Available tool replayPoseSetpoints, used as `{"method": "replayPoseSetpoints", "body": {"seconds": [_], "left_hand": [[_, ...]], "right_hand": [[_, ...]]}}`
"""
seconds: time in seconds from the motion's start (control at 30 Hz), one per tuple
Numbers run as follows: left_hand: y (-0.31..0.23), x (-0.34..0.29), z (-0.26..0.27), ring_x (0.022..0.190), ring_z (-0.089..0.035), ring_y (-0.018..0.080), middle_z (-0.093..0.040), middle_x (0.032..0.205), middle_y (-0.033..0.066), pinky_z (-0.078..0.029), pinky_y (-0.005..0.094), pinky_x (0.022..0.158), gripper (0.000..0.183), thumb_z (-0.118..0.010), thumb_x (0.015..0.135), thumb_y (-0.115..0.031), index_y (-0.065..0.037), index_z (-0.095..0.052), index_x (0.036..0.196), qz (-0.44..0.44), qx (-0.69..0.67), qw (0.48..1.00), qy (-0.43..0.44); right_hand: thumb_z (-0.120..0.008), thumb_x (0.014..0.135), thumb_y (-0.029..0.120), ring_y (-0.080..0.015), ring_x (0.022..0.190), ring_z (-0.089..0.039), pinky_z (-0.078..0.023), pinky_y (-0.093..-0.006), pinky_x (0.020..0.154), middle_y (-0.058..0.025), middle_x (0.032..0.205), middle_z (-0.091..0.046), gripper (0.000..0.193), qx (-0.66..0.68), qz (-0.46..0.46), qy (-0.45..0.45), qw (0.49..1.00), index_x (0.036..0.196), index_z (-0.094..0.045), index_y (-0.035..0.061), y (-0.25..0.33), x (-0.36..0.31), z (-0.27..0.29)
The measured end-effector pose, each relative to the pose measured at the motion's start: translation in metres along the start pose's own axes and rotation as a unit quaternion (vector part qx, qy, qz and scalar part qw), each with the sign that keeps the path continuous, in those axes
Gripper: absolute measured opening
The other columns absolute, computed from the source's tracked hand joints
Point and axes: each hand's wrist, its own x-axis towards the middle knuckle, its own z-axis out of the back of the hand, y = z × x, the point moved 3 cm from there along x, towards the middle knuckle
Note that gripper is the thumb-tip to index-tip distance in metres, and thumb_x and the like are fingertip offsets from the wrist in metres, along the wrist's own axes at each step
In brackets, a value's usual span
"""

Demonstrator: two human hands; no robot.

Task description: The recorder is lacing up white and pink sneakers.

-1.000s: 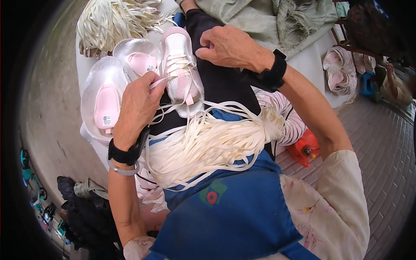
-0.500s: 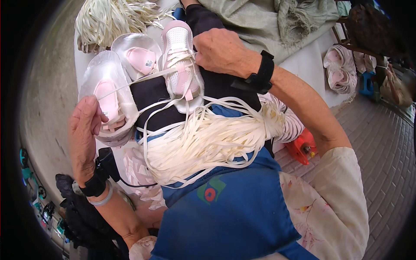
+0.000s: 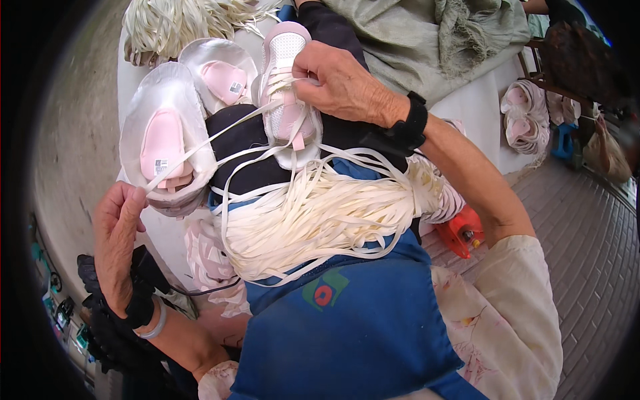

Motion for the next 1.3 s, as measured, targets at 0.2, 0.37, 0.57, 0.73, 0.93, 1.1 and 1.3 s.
{"method": "replayPoseSetpoints", "body": {"seconds": [0.2, 0.37, 0.57, 0.73, 0.93, 1.1, 1.3], "left_hand": [[0.007, -0.012, -0.001, 0.061, -0.041, 0.0038, -0.049, 0.068, -0.0062, -0.031, 0.0208, 0.055, 0.035, -0.060, 0.093, -0.041, -0.009, -0.057, 0.079, 0.017, 0.011, 1.000, 0.021], [-0.010, 0.014, -0.052, 0.062, -0.044, 0.0044, -0.051, 0.069, -0.0039, -0.035, 0.0185, 0.057, 0.037, -0.056, 0.096, -0.038, -0.004, -0.060, 0.084, -0.040, 0.005, 0.995, 0.096], [-0.043, 0.058, -0.093, 0.061, -0.044, 0.0048, -0.050, 0.066, -0.0030, -0.035, 0.0207, 0.055, 0.029, -0.061, 0.095, -0.029, -0.002, -0.061, 0.085, -0.100, -0.006, 0.995, 0.026], [-0.060, 0.083, -0.128, 0.062, -0.045, 0.0049, -0.051, 0.065, -0.0038, -0.036, 0.0211, 0.056, 0.028, -0.063, 0.093, -0.027, -0.001, -0.060, 0.083, -0.238, 0.057, 0.970, 0.006], [-0.058, 0.103, -0.134, 0.064, -0.046, 0.0059, -0.053, 0.069, -0.0029, -0.038, 0.0217, 0.058, 0.024, -0.062, 0.093, -0.024, -0.001, -0.062, 0.087, -0.153, 0.063, 0.984, 0.061], [-0.050, 0.098, -0.141, 0.064, -0.044, 0.0060, -0.054, 0.074, -0.0046, -0.039, 0.0212, 0.059, 0.018, -0.065, 0.090, -0.018, 0.000, -0.062, 0.090, -0.243, -0.014, 0.970, 0.025], [-0.060, 0.097, -0.151, 0.063, -0.045, 0.0095, -0.055, 0.078, 0.0008, -0.042, 0.0246, 0.062, 0.014, -0.066, 0.084, -0.009, -0.002, -0.060, 0.095, -0.284, 0.083, 0.955, -0.017]], "right_hand": [[-0.060, 0.081, 0.007, -0.0320, 0.074, -0.061, -0.052, -0.0366, 0.073, -0.0160, 0.084, -0.055, 0.011, -0.141, 0.088, -0.087, 0.982, 0.081, -0.059, -0.0031, -0.004, 0.003, 0.008], [-0.056, 0.086, 0.018, -0.0265, 0.064, -0.063, -0.049, -0.0293, 0.063, -0.0152, 0.066, -0.064, 0.024, 0.264, -0.214, -0.095, 0.936, 0.086, -0.067, -0.0036, -0.003, 0.009, -0.004], [-0.060, 0.085, 0.022, -0.0285, 0.060, -0.059, -0.050, -0.0334, 0.062, -0.0150, 0.074, -0.066, 0.019, -0.204, 0.046, -0.062, 0.976, 0.088, -0.069, 0.0059, -0.025, -0.004, 0.035], [-0.054, 0.095, 0.034, -0.0111, 0.057, -0.057, -0.045, -0.0275, 0.052, -0.0090, 0.079, -0.066, 0.039, 0.408, -0.330, -0.115, 0.843, 0.085, -0.068, -0.0010, -0.034, -0.006, 0.026], [-0.055, 0.095, 0.037, -0.0235, 0.055, -0.055, -0.045, -0.0370, 0.055, -0.0073, 0.061, -0.055, 0.040, 0.004, -0.115, -0.028, 0.993, 0.080, -0.066, 0.0014, -0.022, -0.007, 0.038], [-0.056, 0.092, 0.041, -0.0320, 0.057, -0.056, -0.046, -0.0408, 0.057, -0.0137, 0.057, -0.055, 0.047, -0.167, -0.088, 0.008, 0.982, 0.064, -0.062, 0.0034, -0.063, -0.015, 0.081], [-0.056, 0.090, 0.038, -0.0334, 0.056, -0.052, -0.045, -0.0399, 0.058, -0.0171, 0.060, -0.057, 0.043, -0.005, -0.130, 0.016, 0.991, 0.071, -0.062, -0.0006, -0.044, -0.024, 0.043]]}}
